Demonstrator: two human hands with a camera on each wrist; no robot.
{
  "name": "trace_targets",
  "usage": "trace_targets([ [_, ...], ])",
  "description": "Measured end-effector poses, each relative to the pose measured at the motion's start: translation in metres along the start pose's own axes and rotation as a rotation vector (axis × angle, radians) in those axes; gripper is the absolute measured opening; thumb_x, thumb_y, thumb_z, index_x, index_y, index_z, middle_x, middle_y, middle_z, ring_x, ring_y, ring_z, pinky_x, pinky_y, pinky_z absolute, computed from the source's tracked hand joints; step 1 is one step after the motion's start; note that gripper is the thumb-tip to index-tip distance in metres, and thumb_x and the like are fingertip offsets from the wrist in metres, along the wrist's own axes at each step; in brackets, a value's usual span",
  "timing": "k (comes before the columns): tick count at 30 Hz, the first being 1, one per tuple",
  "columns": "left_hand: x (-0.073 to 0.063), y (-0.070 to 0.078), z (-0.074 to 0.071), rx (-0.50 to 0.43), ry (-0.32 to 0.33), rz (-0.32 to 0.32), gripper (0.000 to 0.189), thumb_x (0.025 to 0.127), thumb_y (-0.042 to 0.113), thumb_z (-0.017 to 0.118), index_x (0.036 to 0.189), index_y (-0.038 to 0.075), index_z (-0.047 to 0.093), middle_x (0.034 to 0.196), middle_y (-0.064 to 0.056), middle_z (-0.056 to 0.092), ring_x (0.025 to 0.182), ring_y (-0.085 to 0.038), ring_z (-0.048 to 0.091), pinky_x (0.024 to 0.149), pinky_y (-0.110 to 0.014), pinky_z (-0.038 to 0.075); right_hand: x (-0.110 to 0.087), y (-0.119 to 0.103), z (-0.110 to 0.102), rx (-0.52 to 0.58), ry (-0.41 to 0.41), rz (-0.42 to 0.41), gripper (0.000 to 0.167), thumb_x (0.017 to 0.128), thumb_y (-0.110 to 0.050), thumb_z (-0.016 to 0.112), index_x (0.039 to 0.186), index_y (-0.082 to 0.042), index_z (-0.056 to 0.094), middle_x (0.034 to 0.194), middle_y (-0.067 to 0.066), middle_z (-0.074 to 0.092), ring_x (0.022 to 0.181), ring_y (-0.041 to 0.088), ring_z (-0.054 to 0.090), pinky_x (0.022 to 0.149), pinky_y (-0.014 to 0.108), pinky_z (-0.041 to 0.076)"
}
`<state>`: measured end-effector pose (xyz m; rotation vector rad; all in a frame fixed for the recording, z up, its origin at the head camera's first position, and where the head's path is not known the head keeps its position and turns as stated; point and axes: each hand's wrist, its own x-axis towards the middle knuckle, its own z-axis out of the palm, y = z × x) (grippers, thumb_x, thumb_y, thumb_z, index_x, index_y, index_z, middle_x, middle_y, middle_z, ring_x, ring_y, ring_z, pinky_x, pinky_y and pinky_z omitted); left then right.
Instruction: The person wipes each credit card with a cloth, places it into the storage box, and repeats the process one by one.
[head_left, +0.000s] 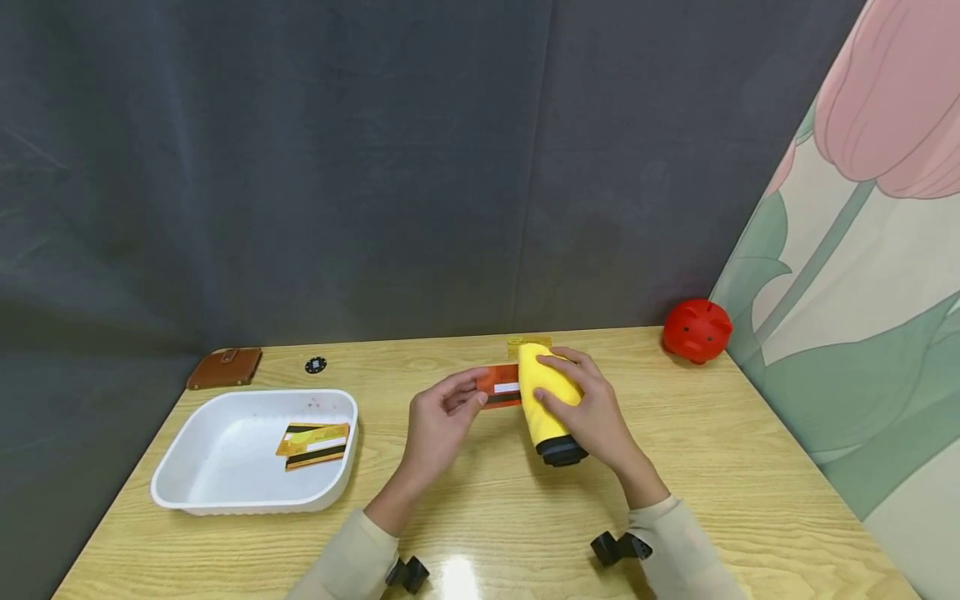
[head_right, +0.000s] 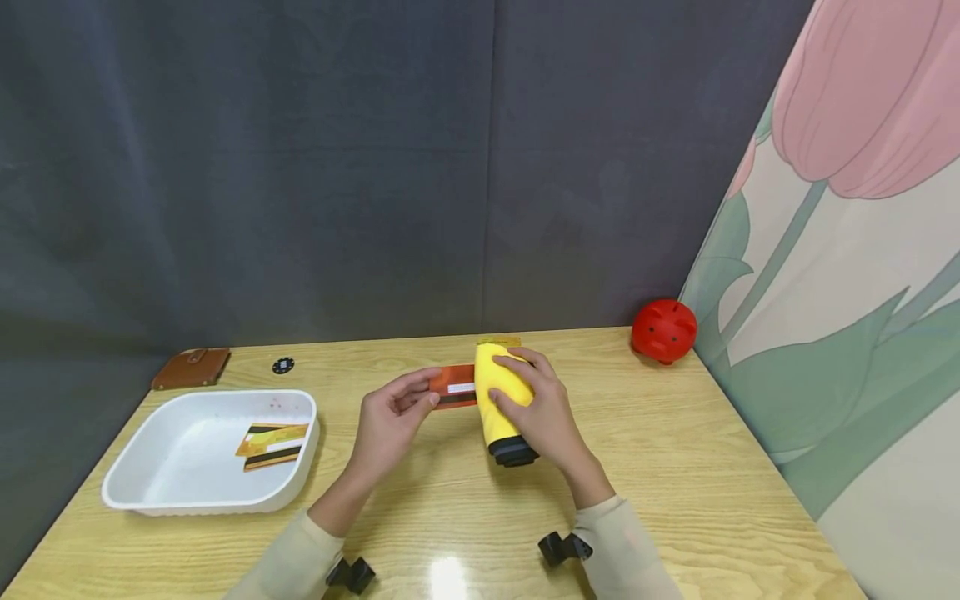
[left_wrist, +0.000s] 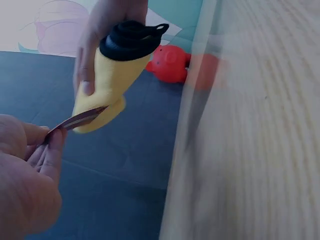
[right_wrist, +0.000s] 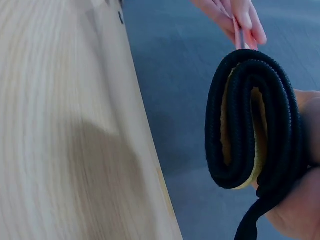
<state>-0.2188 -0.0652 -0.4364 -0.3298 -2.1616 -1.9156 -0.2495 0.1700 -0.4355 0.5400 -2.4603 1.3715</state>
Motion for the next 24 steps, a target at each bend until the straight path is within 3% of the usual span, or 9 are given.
trace_targets([
  [7,0.005,0.002,-0.008,0.038,0.001,0.019,0.03,0.095,0.007,0.074,0.123,0.017,0.076,0.119,-0.007,0.076,0.105,-0.019,0.075,0.088,-0.023,0.062,0.003,0.009,-0.014,-0.047,0.026,0.061,0.046,0.091,-0.018,0.08,0.136,-0.016,0.068,0.15,0.01,0.052,0.118,0.033,0.063,0.082,0.022,0.052],
  [15,0.009,0.012,-0.019,0.026,0.031,0.026,0.03,0.095,0.005,0.073,0.124,0.013,0.075,0.119,-0.01,0.075,0.103,-0.019,0.075,0.087,-0.022,0.061,0.005,0.01,-0.022,-0.053,0.031,0.072,0.046,0.092,-0.02,0.079,0.137,-0.017,0.068,0.15,0.009,0.052,0.123,0.033,0.059,0.085,0.021,0.05],
  [24,0.018,0.031,-0.054,0.016,0.123,0.057,0.031,0.095,0.001,0.071,0.126,0.008,0.073,0.118,-0.016,0.073,0.098,-0.009,0.072,0.086,-0.018,0.06,0.005,0.007,-0.028,-0.033,0.044,0.052,0.045,0.093,-0.019,0.078,0.136,-0.017,0.068,0.151,0.009,0.053,0.123,0.029,0.057,0.084,0.015,0.046],
])
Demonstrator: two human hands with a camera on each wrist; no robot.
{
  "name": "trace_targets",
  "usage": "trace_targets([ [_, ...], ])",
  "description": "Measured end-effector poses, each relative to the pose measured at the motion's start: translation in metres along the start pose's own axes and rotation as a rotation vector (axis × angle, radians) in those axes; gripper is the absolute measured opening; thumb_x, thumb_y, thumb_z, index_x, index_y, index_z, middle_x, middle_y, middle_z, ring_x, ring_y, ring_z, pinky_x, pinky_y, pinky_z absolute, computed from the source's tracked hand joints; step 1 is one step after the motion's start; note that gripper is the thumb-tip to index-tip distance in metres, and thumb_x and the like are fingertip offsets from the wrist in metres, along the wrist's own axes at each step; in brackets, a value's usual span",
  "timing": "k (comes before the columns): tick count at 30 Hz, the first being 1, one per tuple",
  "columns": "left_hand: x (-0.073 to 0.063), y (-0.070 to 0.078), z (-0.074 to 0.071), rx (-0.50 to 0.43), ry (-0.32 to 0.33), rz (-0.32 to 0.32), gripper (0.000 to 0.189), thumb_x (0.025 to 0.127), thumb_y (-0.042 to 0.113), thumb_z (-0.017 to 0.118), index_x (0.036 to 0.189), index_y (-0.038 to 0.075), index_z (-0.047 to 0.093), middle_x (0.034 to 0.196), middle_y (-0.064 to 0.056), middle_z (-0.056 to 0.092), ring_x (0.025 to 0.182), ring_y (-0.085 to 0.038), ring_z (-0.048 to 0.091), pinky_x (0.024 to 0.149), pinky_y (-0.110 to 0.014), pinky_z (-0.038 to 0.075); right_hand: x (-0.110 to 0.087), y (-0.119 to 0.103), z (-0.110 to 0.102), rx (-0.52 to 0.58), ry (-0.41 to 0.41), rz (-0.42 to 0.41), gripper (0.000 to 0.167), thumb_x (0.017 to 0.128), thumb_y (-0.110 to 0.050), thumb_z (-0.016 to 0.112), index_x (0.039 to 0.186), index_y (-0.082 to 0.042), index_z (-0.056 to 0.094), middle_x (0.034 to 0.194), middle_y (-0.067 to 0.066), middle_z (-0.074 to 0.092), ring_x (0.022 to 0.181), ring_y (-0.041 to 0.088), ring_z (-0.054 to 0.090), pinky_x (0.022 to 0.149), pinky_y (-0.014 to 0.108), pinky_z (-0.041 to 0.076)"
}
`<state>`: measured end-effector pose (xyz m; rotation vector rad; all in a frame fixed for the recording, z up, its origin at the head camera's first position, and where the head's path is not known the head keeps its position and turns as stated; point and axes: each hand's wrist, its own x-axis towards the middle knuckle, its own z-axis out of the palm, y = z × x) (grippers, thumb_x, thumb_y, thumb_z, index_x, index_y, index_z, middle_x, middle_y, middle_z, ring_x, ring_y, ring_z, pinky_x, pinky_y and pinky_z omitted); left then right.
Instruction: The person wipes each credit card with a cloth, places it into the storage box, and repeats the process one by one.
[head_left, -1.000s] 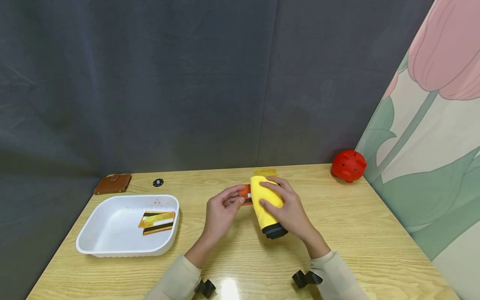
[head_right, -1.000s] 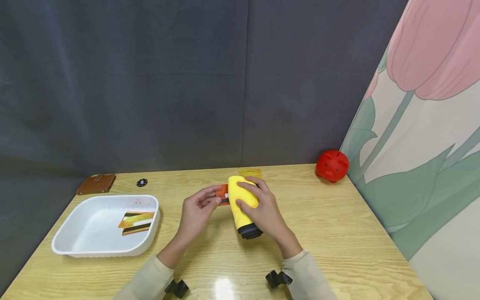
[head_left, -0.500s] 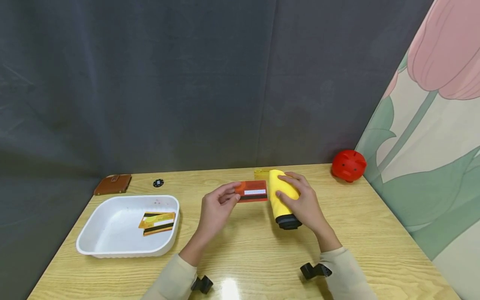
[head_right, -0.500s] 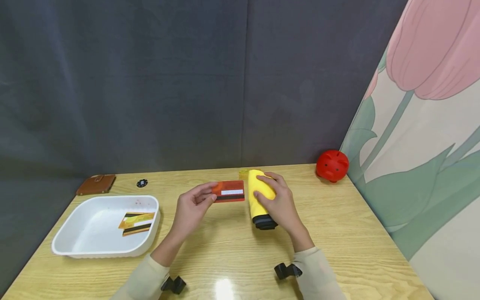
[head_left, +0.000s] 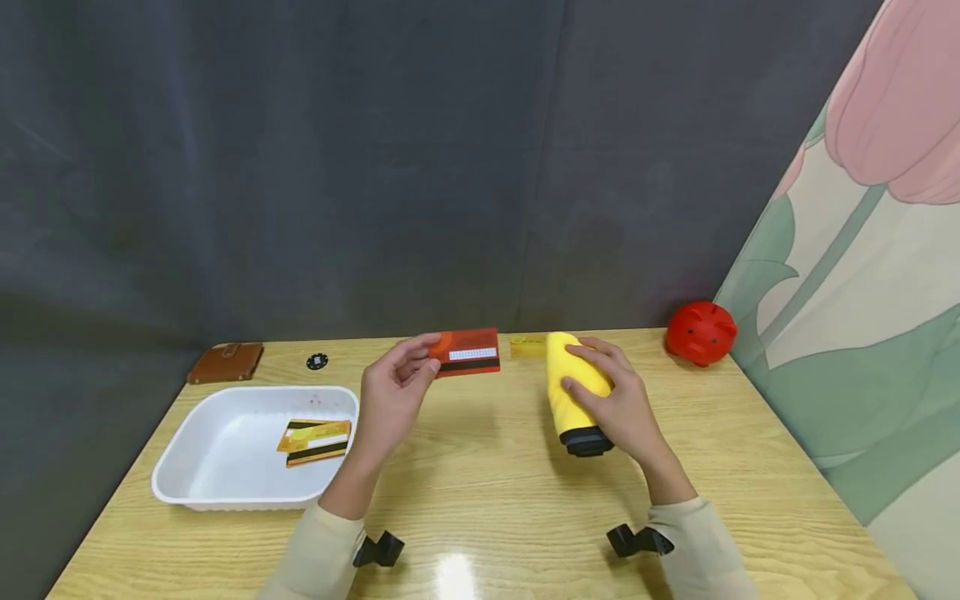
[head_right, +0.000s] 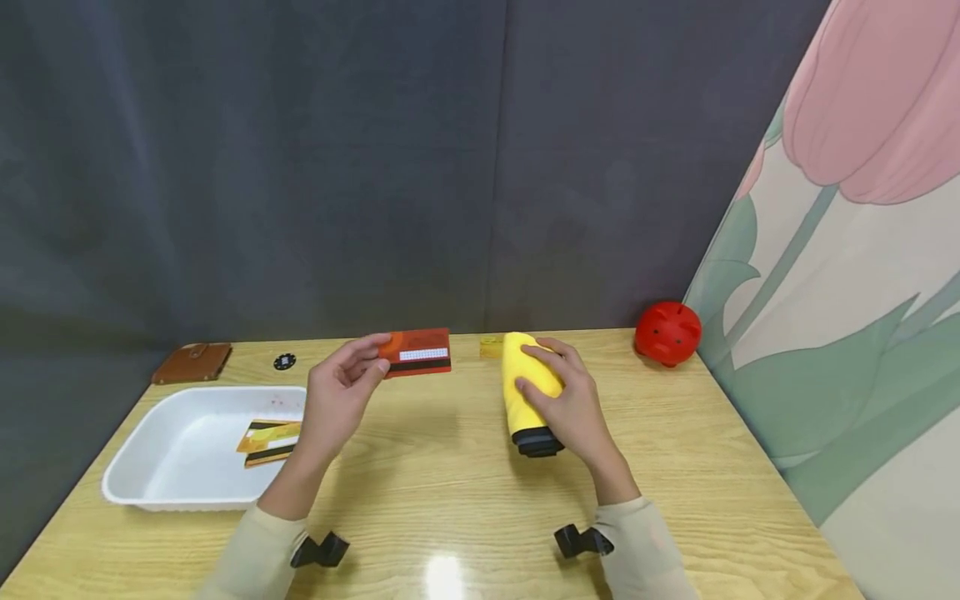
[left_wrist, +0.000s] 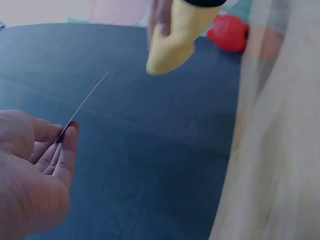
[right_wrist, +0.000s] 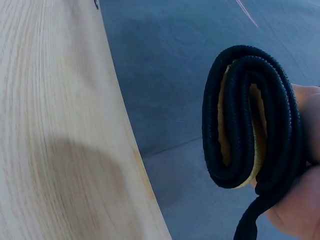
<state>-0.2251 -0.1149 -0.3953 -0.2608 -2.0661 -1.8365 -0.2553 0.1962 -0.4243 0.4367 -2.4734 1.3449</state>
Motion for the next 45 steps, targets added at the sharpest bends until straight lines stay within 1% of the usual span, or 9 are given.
trace_targets([
  [8,0.004,0.003,-0.045,0.111,0.033,-0.007,0.031,0.099,0.006,0.068,0.129,0.013,0.071,0.121,-0.013,0.071,0.101,-0.003,0.07,0.087,-0.014,0.057,-0.001,0.001,-0.003,0.008,0.006,0.007,0.044,0.093,-0.02,0.078,0.136,-0.019,0.068,0.151,0.007,0.053,0.125,0.028,0.055,0.085,0.016,0.045],
  [14,0.001,0.004,-0.082,0.218,0.047,-0.014,0.029,0.101,0.01,0.067,0.129,0.013,0.071,0.117,-0.011,0.071,0.098,0.002,0.068,0.085,-0.011,0.056,0.0,0.001,-0.004,0.031,0.014,-0.013,0.044,0.093,-0.018,0.078,0.136,-0.017,0.068,0.15,0.009,0.053,0.126,0.028,0.054,0.085,0.012,0.043],
  [22,-0.015,-0.008,-0.133,0.278,0.154,-0.05,0.03,0.099,0.004,0.068,0.129,0.002,0.069,0.104,0.024,0.069,0.093,0.008,0.068,0.082,-0.009,0.056,0.001,0.0,-0.006,0.042,0.011,-0.01,0.045,0.093,-0.017,0.078,0.136,-0.017,0.068,0.15,0.009,0.053,0.125,0.024,0.053,0.086,0.011,0.043],
  [26,-0.023,-0.016,-0.158,0.322,0.195,-0.088,0.031,0.099,0.004,0.066,0.13,-0.002,0.067,0.103,0.029,0.068,0.094,0.011,0.067,0.082,-0.006,0.055,0.0,0.001,-0.006,0.035,0.013,-0.007,0.045,0.093,-0.018,0.078,0.136,-0.018,0.068,0.15,0.008,0.053,0.125,0.024,0.053,0.086,0.011,0.044],
  [30,-0.031,-0.025,-0.18,0.358,0.193,-0.17,0.033,0.102,0.01,0.064,0.133,-0.001,0.065,0.103,0.031,0.067,0.095,0.012,0.065,0.08,-0.005,0.054,0.0,0.002,-0.007,0.031,0.019,-0.015,0.045,0.092,-0.017,0.079,0.136,-0.017,0.068,0.149,0.008,0.053,0.124,0.023,0.053,0.086,0.012,0.043],
  [33,-0.033,-0.031,-0.191,0.359,0.16,-0.24,0.036,0.104,0.017,0.062,0.136,0.001,0.063,0.103,0.031,0.066,0.095,0.011,0.065,0.08,-0.006,0.054,0.0,0.002,-0.008,0.033,0.02,-0.021,0.045,0.092,-0.016,0.079,0.136,-0.016,0.068,0.149,0.009,0.053,0.125,0.022,0.052,0.086,0.012,0.043],
  [36,-0.033,-0.038,-0.198,0.371,0.112,-0.275,0.038,0.105,0.021,0.061,0.137,-0.001,0.062,0.102,0.032,0.065,0.095,0.012,0.065,0.08,-0.005,0.053,0.0,0.002,-0.007,0.044,0.016,-0.022,0.045,0.092,-0.017,0.078,0.136,-0.016,0.068,0.15,0.01,0.053,0.126,0.023,0.051,0.086,0.013,0.043],
  [42,-0.035,-0.05,-0.203,0.393,0.035,-0.276,0.036,0.108,0.015,0.054,0.136,-0.007,0.06,0.1,0.032,0.063,0.095,0.016,0.061,0.08,-0.006,0.055,-0.001,0.003,-0.006,0.052,0.018,-0.029,0.045,0.092,-0.017,0.079,0.136,-0.017,0.068,0.149,0.008,0.054,0.127,0.019,0.05,0.088,0.012,0.043],
  [45,-0.033,-0.053,-0.2,0.42,-0.007,-0.273,0.034,0.109,0.015,0.052,0.136,-0.004,0.061,0.104,0.024,0.066,0.096,0.016,0.06,0.081,-0.007,0.055,-0.001,0.003,-0.007,0.051,0.025,-0.033,0.044,0.092,-0.017,0.079,0.135,-0.017,0.069,0.149,0.006,0.055,0.126,0.014,0.05,0.089,0.011,0.043],
])
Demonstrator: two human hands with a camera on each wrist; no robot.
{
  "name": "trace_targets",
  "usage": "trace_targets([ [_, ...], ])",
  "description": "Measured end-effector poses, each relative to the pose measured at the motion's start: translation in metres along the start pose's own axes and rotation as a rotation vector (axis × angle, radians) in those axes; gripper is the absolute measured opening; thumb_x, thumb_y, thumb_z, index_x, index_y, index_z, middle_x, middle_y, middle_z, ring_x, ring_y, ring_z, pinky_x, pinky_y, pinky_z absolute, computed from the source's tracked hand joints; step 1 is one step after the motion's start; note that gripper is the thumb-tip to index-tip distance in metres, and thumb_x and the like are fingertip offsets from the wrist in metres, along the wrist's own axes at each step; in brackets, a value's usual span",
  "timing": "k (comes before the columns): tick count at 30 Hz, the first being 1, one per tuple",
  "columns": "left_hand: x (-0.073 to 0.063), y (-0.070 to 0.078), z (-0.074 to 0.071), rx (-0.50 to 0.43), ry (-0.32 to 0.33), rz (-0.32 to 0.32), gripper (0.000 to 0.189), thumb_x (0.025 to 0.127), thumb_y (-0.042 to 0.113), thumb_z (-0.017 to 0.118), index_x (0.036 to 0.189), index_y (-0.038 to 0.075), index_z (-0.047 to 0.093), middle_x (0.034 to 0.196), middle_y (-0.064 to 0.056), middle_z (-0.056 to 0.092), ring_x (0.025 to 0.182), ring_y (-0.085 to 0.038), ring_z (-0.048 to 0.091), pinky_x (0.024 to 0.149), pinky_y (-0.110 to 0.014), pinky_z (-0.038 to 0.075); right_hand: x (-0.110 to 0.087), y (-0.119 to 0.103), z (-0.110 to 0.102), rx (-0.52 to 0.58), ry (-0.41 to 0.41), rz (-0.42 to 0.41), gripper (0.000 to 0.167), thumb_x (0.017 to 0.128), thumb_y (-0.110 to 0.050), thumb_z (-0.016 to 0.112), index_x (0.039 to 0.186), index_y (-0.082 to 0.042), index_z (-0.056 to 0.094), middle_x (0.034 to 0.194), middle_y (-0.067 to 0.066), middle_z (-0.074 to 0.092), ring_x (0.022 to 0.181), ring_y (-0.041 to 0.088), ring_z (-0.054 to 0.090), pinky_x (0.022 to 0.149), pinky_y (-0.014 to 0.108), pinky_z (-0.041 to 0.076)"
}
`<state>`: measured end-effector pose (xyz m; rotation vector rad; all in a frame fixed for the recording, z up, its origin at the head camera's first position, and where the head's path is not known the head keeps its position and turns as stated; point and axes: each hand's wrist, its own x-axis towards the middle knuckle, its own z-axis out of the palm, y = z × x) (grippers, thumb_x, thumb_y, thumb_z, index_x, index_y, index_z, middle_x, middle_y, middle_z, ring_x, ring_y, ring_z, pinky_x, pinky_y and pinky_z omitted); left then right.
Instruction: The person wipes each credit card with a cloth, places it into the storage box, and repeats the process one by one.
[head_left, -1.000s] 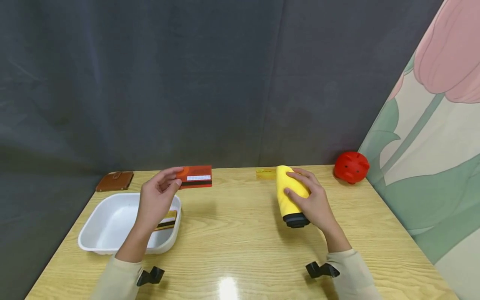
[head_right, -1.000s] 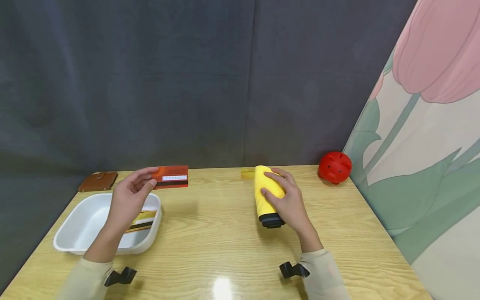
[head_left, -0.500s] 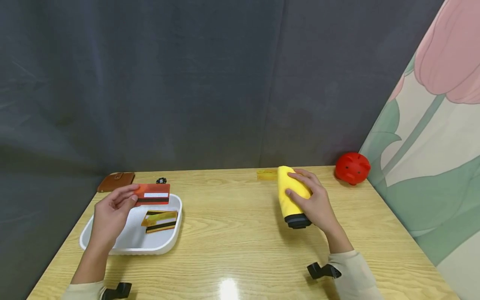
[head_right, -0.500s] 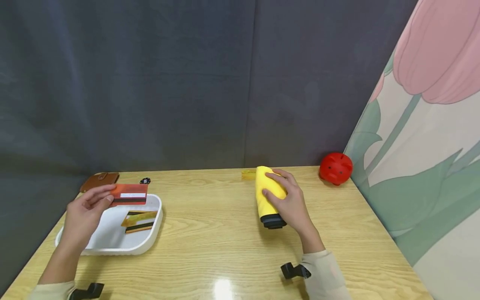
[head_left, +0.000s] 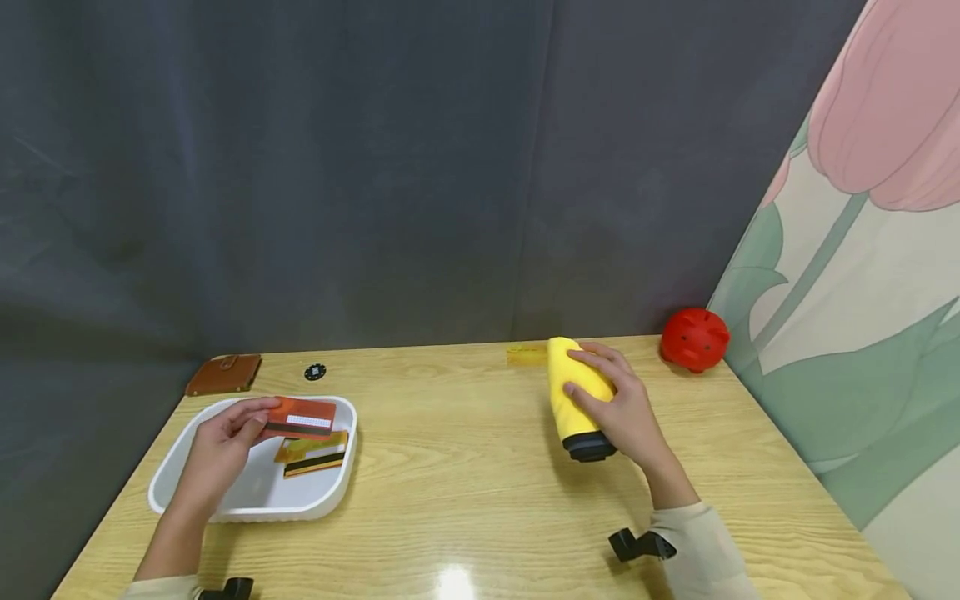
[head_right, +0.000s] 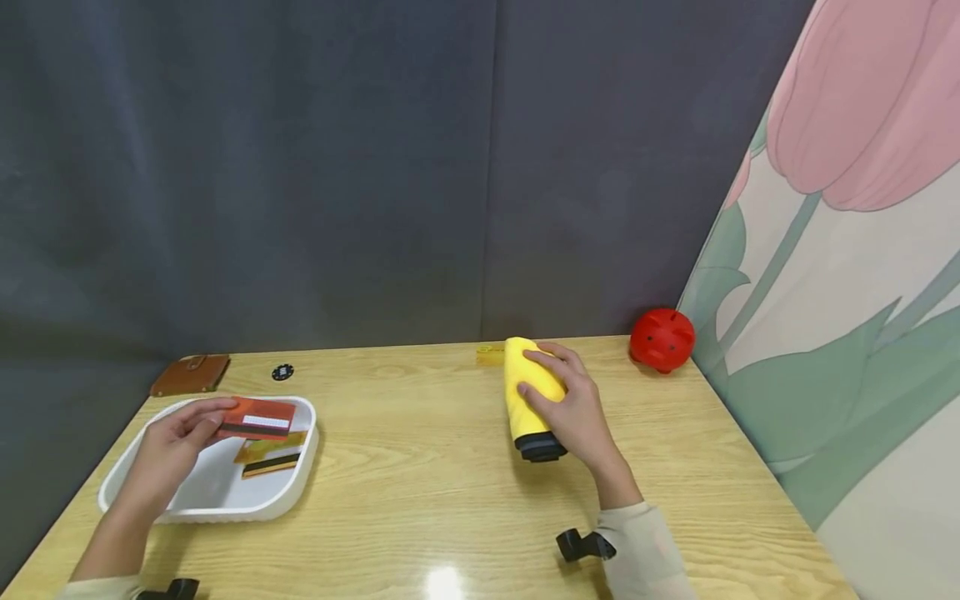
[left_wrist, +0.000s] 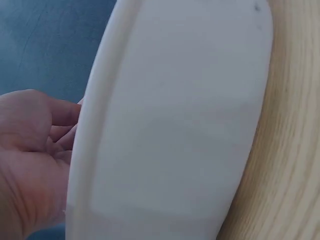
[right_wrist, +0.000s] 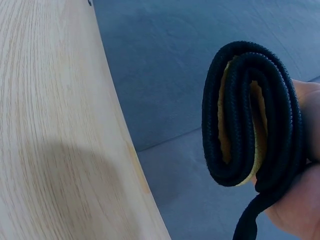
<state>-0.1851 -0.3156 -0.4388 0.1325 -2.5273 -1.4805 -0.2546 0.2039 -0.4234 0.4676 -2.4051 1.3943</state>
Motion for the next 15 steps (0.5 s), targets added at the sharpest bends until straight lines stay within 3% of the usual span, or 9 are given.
trace_targets([
  [3,0.0,0.0,0.003,0.056,-0.03,0.004,0.033,0.109,0.016,0.052,0.135,0.0,0.064,0.115,0.003,0.073,0.094,0.014,0.061,0.08,-0.009,0.055,0.0,-0.001,0.001,0.0,-0.001,-0.002,0.044,0.092,-0.017,0.079,0.135,-0.017,0.069,0.149,0.006,0.055,0.124,0.009,0.049,0.089,0.01,0.043],
  [7,0.001,-0.001,0.008,0.094,-0.085,0.023,0.032,0.11,0.015,0.049,0.134,0.002,0.065,0.13,-0.022,0.069,0.092,0.01,0.064,0.08,-0.015,0.057,0.001,-0.001,0.001,-0.002,-0.007,0.005,0.044,0.093,-0.017,0.079,0.135,-0.016,0.069,0.15,0.006,0.054,0.124,0.008,0.049,0.089,0.01,0.043],
  [15,0.002,-0.001,0.016,0.12,-0.135,0.053,0.033,0.107,0.003,0.046,0.134,0.003,0.065,0.132,-0.024,0.068,0.097,0.014,0.058,0.078,-0.02,0.056,0.0,0.0,0.003,0.0,-0.019,0.019,0.044,0.093,-0.018,0.079,0.135,-0.016,0.069,0.15,0.005,0.054,0.125,0.013,0.049,0.089,0.01,0.043],
])
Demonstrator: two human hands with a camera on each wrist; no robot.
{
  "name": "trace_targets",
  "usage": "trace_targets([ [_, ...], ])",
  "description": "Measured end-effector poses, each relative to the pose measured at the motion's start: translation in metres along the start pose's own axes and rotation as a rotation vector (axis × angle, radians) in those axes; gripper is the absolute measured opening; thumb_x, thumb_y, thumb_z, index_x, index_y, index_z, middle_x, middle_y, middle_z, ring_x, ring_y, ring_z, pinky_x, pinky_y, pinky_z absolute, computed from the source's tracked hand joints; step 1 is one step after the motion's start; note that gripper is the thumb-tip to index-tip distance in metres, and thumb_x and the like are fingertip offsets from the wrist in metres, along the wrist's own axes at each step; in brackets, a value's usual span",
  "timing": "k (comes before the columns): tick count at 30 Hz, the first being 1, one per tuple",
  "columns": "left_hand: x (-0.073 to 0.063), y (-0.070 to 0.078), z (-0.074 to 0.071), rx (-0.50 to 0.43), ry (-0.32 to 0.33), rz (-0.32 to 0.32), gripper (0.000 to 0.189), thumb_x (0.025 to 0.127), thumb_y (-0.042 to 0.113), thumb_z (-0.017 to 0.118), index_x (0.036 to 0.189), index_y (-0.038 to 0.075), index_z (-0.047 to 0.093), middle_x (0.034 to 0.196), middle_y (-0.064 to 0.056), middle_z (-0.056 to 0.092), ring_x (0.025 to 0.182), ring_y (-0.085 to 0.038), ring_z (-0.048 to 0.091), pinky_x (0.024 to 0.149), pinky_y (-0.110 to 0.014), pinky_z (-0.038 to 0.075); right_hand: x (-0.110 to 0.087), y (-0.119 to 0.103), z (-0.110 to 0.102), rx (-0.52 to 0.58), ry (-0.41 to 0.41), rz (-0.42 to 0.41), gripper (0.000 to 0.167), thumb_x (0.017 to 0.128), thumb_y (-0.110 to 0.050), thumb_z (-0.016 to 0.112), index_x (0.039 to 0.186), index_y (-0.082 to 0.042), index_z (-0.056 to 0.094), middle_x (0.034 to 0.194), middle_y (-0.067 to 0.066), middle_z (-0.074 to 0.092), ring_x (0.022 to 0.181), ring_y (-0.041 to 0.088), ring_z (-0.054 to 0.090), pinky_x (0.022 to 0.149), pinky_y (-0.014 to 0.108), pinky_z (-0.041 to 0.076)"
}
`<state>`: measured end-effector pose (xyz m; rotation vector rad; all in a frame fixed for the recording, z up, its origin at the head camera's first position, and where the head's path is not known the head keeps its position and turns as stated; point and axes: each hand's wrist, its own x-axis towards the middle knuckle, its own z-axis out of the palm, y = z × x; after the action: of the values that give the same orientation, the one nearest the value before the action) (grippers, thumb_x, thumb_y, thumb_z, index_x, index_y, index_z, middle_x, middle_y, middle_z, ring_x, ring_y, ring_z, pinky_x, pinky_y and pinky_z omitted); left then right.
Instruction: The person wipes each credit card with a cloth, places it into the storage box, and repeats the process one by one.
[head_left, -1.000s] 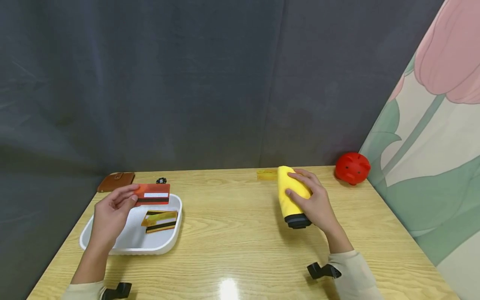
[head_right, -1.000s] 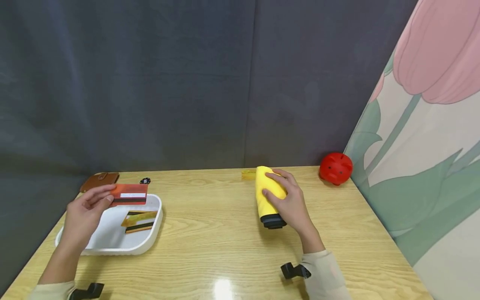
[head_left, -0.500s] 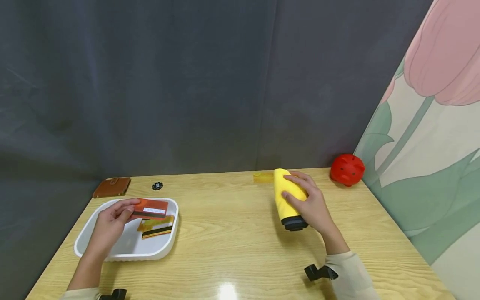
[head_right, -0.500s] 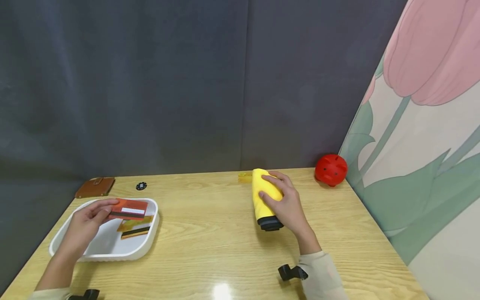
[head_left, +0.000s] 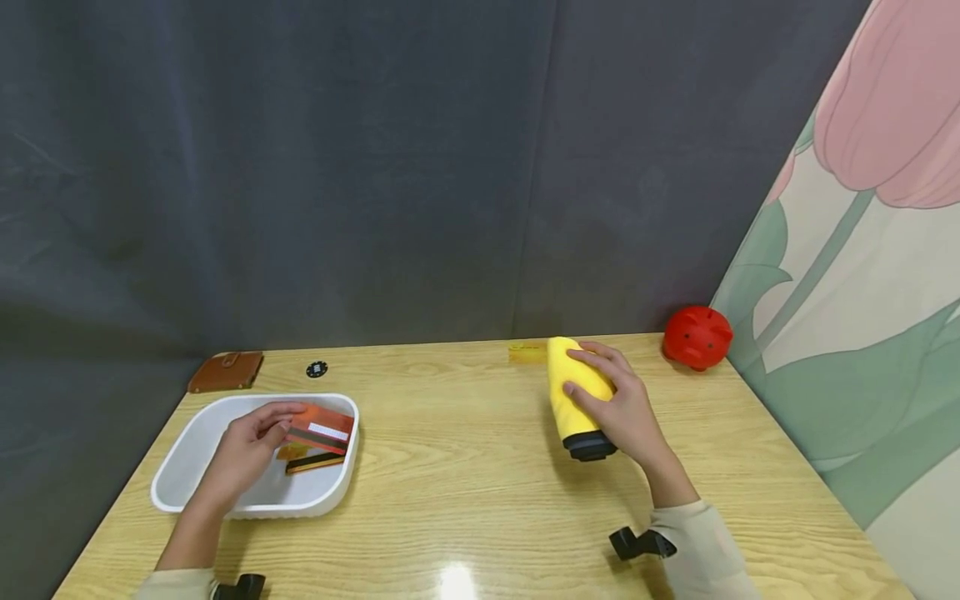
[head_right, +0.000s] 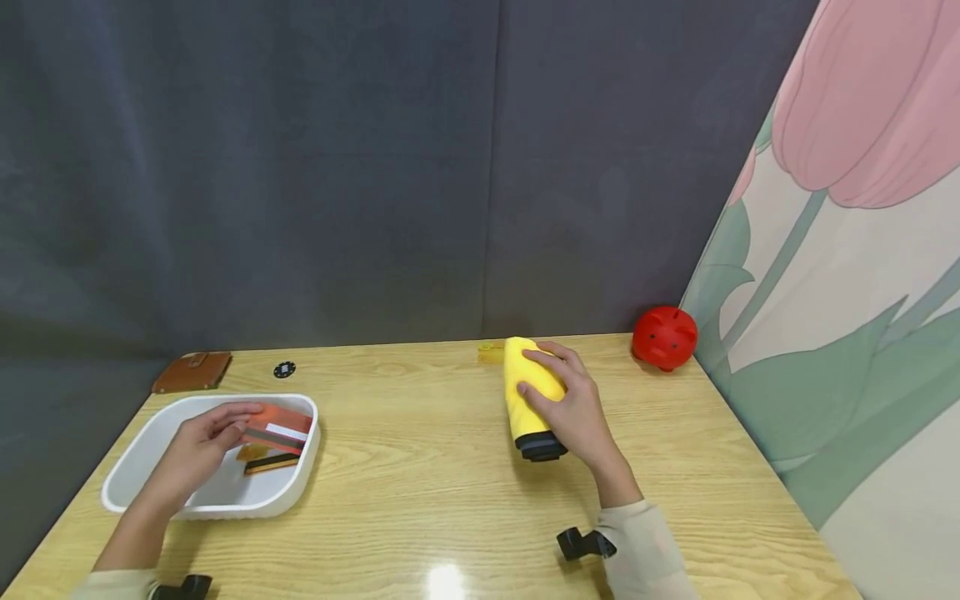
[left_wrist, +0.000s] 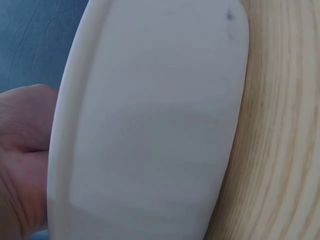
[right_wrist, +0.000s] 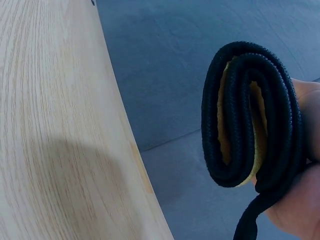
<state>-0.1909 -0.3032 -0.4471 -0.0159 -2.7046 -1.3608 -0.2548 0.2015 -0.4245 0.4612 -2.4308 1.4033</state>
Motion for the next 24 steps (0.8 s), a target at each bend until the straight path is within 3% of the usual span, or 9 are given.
trace_targets([
  [8,0.0021,0.0003,-0.0008,-0.089,0.007,-0.058,0.032,0.105,0.005,0.056,0.135,-0.001,0.063,0.128,-0.025,0.07,0.096,0.013,0.063,0.08,-0.018,0.059,0.0,0.0005,0.0002,-0.005,-0.002,-0.005,0.044,0.093,-0.017,0.079,0.136,-0.016,0.068,0.15,0.006,0.054,0.125,0.014,0.05,0.089,0.009,0.043],
  [14,0.0043,-0.0012,-0.0018,-0.167,0.002,-0.122,0.036,0.101,0.008,0.066,0.134,-0.004,0.062,0.116,-0.011,0.077,0.096,0.009,0.067,0.082,-0.013,0.057,-0.0004,0.0004,0.0005,-0.007,-0.004,-0.003,0.044,0.093,-0.017,0.079,0.135,-0.015,0.069,0.15,0.007,0.054,0.126,0.016,0.05,0.089,0.008,0.043],
  [20,0.0022,-0.002,-0.0007,-0.139,0.018,-0.101,0.036,0.097,0.008,0.07,0.13,-0.006,0.065,0.113,-0.014,0.077,0.092,0.009,0.068,0.081,-0.012,0.056,0.0,0.0006,0.001,-0.01,0.006,-0.008,0.044,0.092,-0.016,0.079,0.135,-0.015,0.069,0.15,0.007,0.055,0.127,0.017,0.05,0.089,0.008,0.042],
  [24,0.0009,-0.0006,-0.0017,-0.109,0.028,-0.106,0.035,0.097,0.01,0.072,0.128,-0.004,0.067,0.114,-0.016,0.077,0.094,0.002,0.071,0.08,-0.012,0.057,0.0003,-0.0005,0.0011,-0.009,0.002,-0.005,0.044,0.092,-0.016,0.079,0.135,-0.015,0.069,0.15,0.006,0.055,0.127,0.017,0.05,0.089,0.008,0.042],
])
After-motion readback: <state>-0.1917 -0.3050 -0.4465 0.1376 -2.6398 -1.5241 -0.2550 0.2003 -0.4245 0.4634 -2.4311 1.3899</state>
